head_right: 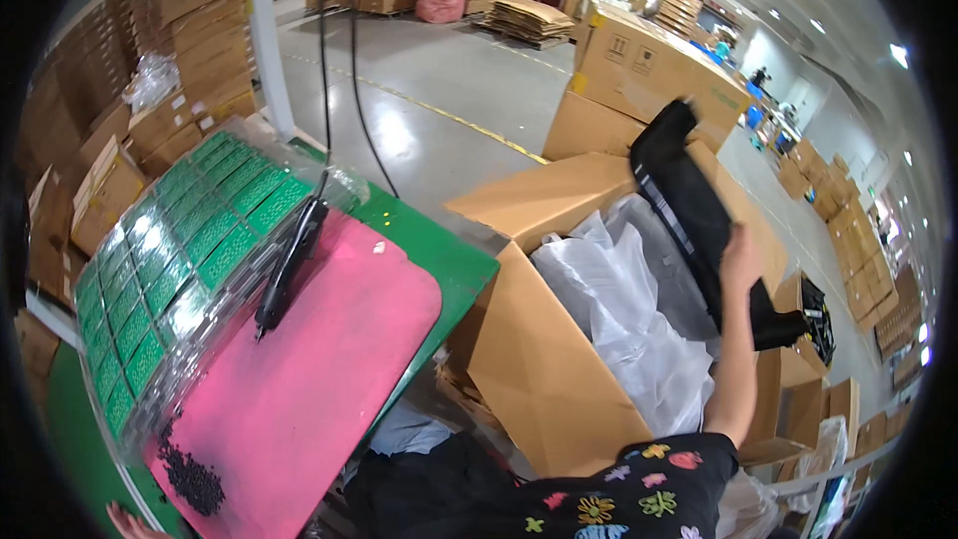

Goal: Assemble electronics by installing circuit boards into plastic housings and securing them with an electric screwdriver.

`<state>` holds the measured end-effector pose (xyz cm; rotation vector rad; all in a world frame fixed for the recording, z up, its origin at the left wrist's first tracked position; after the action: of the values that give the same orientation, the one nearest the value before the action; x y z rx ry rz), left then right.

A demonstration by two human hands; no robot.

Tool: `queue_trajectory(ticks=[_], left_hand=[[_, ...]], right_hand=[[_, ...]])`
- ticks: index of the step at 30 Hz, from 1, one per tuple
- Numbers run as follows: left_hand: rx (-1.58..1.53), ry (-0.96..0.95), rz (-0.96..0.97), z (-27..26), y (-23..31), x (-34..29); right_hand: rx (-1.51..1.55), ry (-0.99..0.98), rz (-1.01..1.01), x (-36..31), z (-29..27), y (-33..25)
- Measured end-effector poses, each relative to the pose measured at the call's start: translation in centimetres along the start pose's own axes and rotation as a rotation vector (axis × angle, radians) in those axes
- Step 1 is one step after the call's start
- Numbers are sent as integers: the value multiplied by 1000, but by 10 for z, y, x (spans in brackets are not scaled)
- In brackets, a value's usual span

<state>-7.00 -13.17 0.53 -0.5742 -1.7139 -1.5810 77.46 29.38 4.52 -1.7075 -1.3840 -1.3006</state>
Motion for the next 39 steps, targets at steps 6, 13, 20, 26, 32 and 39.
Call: queue_trajectory(ticks=[6,13,20,26,32,39], left_hand=[[-236,-416,-224,21,12,-39],[-521,-1475,260,88,158,-82],[-296,-1803,256,57,133,-56],[110,-1493,364,62,118,-33],[366,-1446,497,109,91,-58],[151,-1429,414,131,63,-59]], right_hand=[[584,-545,200,131,-29,-41],[1532,-1266,625,11,-141,-261],[1550,-2217,417,-64,-184,-351],[1689,-1628,-610,-38,-207,-406],[1775,-599,-996,8,-256,-574],[1403,-284,-1222,11,-262,-724]])
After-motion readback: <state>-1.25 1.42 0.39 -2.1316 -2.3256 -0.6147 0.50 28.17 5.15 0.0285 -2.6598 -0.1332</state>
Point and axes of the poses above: each hand's wrist, its own x-axis towards the middle knuckle, its own z-axis out of the palm, y = z × x, the point moved 1 cm from there along x, towards the middle knuckle, and after that the axes turned 2 degrees about -x, right-handed, at the moved point
